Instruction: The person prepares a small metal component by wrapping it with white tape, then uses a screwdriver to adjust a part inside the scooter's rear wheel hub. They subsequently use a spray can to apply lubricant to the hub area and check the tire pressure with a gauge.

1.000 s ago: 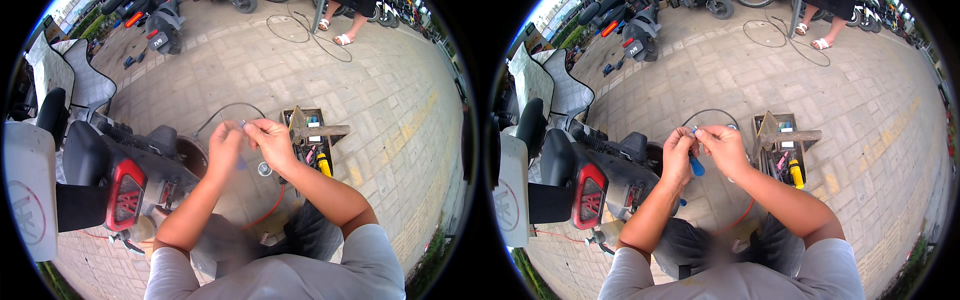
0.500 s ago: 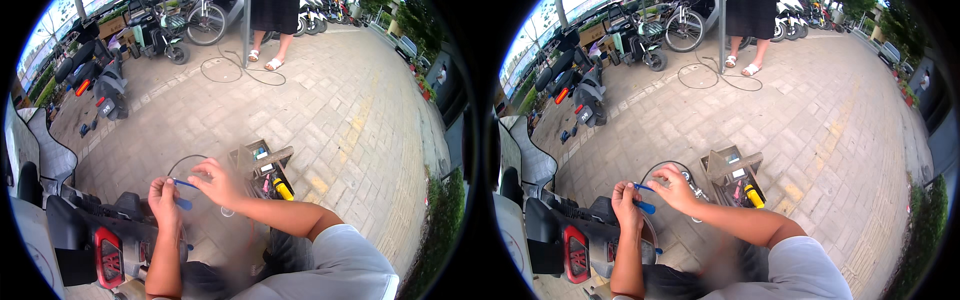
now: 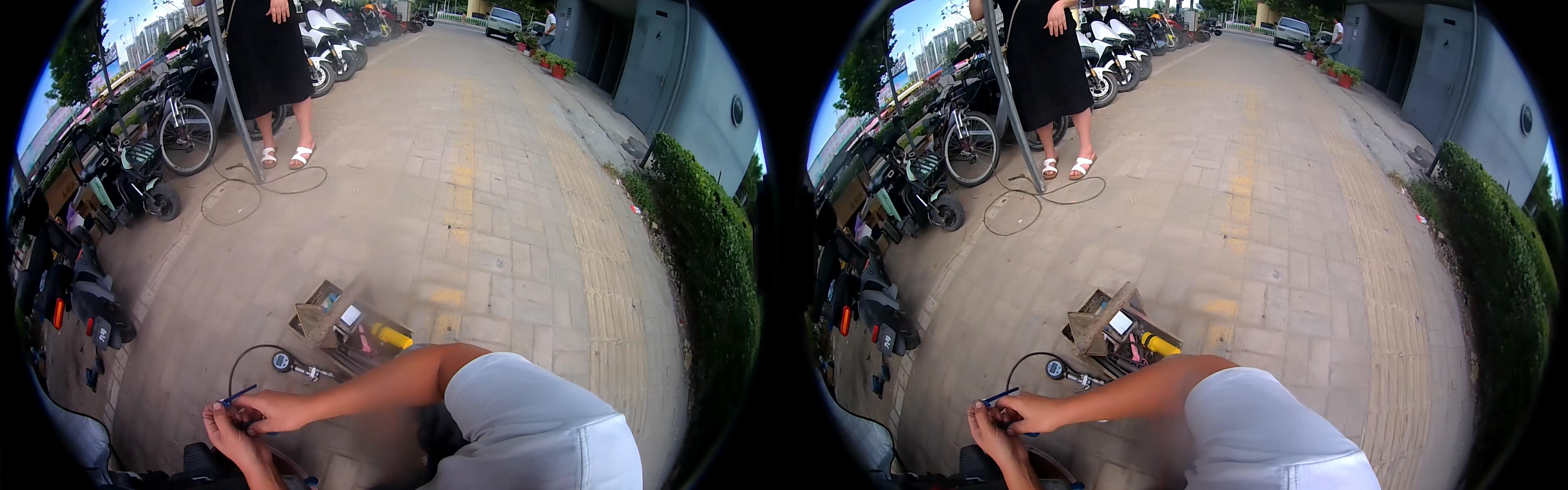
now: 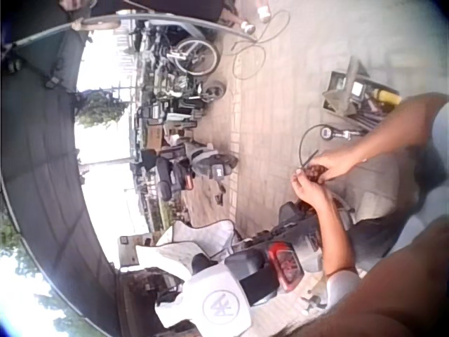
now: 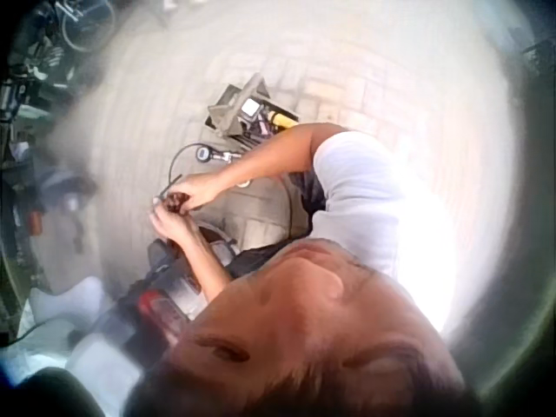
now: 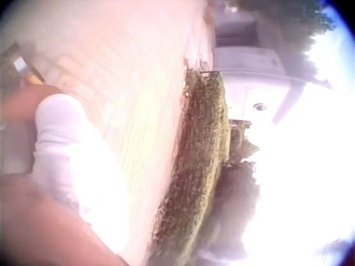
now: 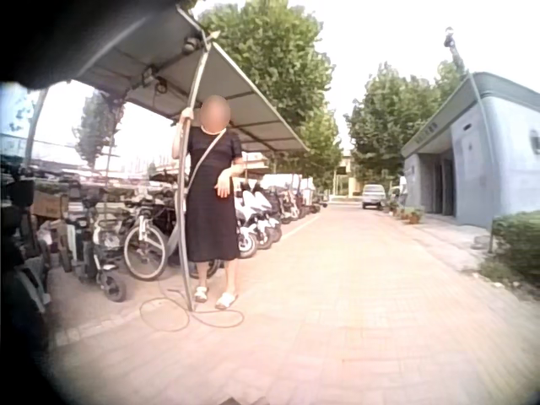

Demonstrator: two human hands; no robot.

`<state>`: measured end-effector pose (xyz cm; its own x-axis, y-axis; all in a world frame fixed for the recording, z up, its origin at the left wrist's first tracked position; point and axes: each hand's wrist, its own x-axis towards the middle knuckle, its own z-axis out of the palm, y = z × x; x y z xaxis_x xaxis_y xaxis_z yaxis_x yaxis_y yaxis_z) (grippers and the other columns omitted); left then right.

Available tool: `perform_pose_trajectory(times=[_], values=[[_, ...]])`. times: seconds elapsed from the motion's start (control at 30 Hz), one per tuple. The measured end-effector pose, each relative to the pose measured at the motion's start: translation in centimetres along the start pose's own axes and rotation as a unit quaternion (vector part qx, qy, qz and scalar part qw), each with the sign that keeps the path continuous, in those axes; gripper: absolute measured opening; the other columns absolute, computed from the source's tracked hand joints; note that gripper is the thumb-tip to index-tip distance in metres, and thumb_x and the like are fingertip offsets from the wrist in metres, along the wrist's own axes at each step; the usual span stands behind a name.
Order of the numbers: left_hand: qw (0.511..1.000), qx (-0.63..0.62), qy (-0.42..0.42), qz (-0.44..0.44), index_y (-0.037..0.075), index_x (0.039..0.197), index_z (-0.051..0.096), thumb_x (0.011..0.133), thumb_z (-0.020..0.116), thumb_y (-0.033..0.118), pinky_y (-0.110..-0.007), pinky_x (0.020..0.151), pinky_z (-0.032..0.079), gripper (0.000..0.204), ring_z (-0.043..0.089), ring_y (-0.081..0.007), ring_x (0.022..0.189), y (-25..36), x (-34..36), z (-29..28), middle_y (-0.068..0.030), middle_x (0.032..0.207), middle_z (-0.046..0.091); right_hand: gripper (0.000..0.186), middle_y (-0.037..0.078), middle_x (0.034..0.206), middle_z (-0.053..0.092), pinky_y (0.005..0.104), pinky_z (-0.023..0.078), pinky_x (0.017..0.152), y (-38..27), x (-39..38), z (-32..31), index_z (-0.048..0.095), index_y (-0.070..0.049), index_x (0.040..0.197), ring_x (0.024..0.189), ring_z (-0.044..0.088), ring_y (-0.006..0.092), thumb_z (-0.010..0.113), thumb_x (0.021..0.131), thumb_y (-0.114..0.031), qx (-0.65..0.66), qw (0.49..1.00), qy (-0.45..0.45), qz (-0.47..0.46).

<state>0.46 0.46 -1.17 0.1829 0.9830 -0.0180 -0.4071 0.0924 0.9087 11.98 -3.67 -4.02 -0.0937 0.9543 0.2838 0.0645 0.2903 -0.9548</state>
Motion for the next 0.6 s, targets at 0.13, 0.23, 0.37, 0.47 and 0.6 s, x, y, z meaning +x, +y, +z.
perform_pose_trajectory(times=[0.13,0.23,0.37,0.47,0.6], values=[[1.000,0.021,0.003,-0.023,0.009,0.095,0.051,0.091,0.060,0.024,-0.026,0.069,0.038,0.017,0.048,-0.0103,0.076,0.6,0.2,-0.1,0.0003,0.081,0.051,0.027,0.014,0.087,0.060,0.0384,0.046,0.069,0.6,-0.3,-1.7,0.055,0.003,0.096,0.080,0.060,0.0269,0.067,0.078,-0.014,-0.073,0.997,-0.037,0.004],[0.997,0.039,0.058,0.016,0.008,0.101,0.051,0.092,0.059,0.027,-0.032,0.084,0.036,0.022,0.049,-0.0127,0.093,1.7,1.1,-0.5,-0.0005,0.096,0.053,0.024,0.020,0.084,0.060,0.0424,0.045,0.071,0.9,-0.3,-4.1,0.058,0.004,0.085,0.080,0.058,0.0350,0.062,0.081,-0.020,-0.152,0.984,-0.092,-0.004],[0.989,0.073,0.096,0.084,0.009,0.103,0.051,0.092,0.060,0.028,-0.032,0.084,0.036,0.023,0.050,-0.0116,0.093,2.4,2.3,-2.2,0.0001,0.094,0.054,0.034,0.019,0.090,0.064,0.0407,0.047,0.074,-0.5,-0.8,-7.6,0.062,0.003,0.098,0.083,0.061,0.0310,0.059,0.087,-0.029,-0.199,0.968,-0.145,0.053],[0.986,0.118,0.035,0.115,0.009,0.100,0.054,0.093,0.060,0.026,-0.031,0.084,0.037,0.019,0.052,-0.0102,0.090,2.2,2.7,-3.5,0.0008,0.092,0.055,0.043,0.017,0.088,0.065,0.0377,0.048,0.072,-3.2,0.1,-8.8,0.064,0.003,0.097,0.081,0.062,0.0254,0.057,0.090,-0.039,-0.134,0.987,-0.058,0.070],[0.968,0.180,-0.083,0.157,0.005,0.092,0.057,0.092,0.060,0.012,-0.024,0.077,0.040,0.008,0.049,-0.0088,0.083,1.7,1.4,-1.5,0.0005,0.087,0.055,0.053,0.010,0.065,0.062,0.0332,0.045,0.059,-4.9,0.9,-9.3,0.066,0.003,0.078,0.062,0.056,0.0170,0.055,0.091,-0.048,-0.106,0.988,-0.006,0.107]])
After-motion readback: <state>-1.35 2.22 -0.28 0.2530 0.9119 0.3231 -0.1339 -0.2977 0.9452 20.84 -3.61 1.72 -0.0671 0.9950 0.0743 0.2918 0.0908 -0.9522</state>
